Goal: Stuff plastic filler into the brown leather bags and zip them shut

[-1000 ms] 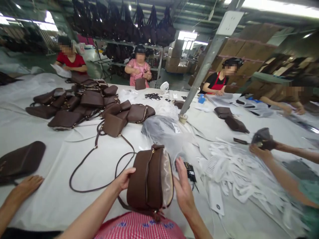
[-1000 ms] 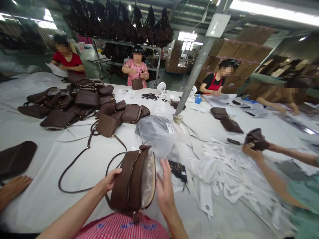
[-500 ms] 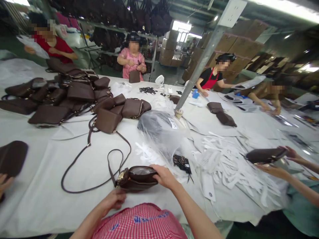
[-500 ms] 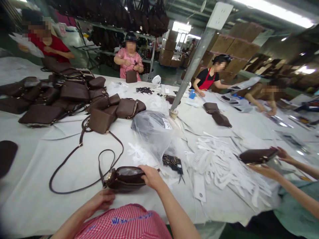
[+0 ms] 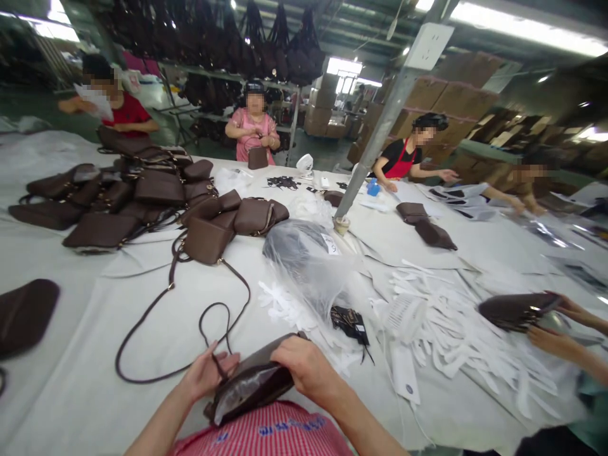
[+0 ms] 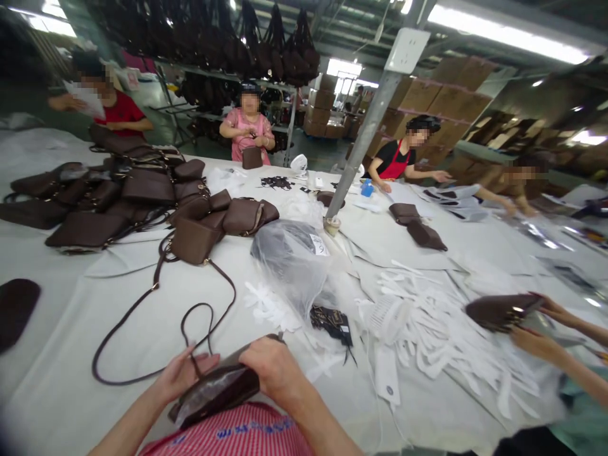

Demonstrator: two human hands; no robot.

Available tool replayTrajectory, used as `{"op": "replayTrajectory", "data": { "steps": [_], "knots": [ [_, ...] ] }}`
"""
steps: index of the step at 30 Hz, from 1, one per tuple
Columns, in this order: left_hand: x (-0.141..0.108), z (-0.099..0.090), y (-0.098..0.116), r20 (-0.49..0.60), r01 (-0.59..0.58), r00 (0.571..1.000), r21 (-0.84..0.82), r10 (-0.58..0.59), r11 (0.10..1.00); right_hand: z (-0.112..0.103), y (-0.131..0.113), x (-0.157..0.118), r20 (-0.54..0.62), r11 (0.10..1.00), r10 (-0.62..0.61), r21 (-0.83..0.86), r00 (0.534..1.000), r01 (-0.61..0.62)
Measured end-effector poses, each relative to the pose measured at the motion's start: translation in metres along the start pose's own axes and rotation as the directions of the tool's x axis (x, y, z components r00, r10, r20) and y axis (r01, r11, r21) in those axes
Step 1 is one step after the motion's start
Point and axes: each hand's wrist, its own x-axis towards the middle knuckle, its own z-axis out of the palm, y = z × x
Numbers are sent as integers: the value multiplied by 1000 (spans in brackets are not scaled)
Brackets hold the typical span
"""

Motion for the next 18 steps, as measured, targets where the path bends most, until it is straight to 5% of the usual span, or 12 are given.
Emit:
{"op": "replayTrajectory", "data": {
  "steps": [4,9,12,15,18],
  "knots": [
    [-10,62,52,-15,-354,934,111,357,929,-10,-5,-13,-4,999,-27,40,1000,27],
    [-61,115,145,155,-550,833,127,531,825,4,13,-38,57,992,127,2,990,-127],
    [-110,130,180,307,-638,756,143,579,757,24,21,-60,98,977,212,-35,972,-210],
    [-153,136,196,442,-775,627,265,642,574,43,31,-81,88,963,269,-32,959,-268],
    [-167,137,200,481,-818,568,423,668,391,50,43,-91,19,942,335,-22,942,-335]
  ]
}}
